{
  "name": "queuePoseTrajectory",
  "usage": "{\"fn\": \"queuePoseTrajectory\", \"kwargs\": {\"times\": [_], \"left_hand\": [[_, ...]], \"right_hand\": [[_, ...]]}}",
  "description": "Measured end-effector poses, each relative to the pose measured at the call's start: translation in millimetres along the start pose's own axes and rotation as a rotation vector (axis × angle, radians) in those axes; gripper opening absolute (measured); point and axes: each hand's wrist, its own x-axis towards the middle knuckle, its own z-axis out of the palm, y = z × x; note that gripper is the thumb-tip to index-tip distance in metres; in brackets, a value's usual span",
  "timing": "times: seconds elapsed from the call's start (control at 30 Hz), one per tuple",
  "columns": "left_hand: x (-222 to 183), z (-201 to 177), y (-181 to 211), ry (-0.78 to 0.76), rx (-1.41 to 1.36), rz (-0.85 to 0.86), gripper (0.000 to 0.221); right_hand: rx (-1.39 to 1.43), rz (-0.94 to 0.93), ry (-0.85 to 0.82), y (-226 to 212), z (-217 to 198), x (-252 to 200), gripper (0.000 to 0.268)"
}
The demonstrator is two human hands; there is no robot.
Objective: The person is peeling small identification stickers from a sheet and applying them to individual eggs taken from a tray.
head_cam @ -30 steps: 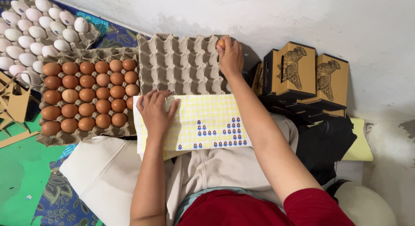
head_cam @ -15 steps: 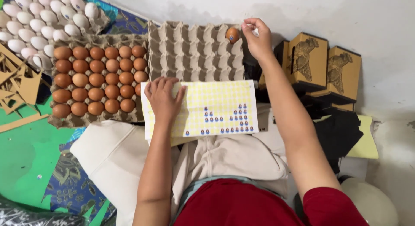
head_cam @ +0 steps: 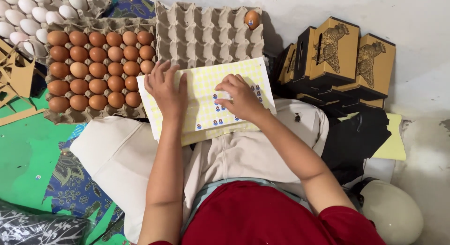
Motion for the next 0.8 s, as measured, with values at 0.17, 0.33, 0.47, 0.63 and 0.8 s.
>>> {"fn": "queuePoseTrajectory", "kwargs": {"times": [0.17,0.33,0.47,0.63,0.8], "left_hand": [[0,1,5,-0.172,-0.109,0.092,0.013],[-6,1,14,-0.359,-0.111,0.147,0.010],[-8,6,14,-0.360,-0.132,0.097,0.008],[-7,6,17,-0.357,-0.135,0.034,0.008],[-7,6,19,-0.375,-0.137,0.015,0.007]], "right_hand": [[-0.051,0.012,0.082,10,13,3,0.026],[-0.009,0.018,0.142,9,14,4,0.032],[-0.008,0.002,0.162,6,23,0,0.020],[-0.037,-0.015,0.173,3,25,0,0.016],[-0.139,-0.009,0.159,-4,25,0,0.011]]}}
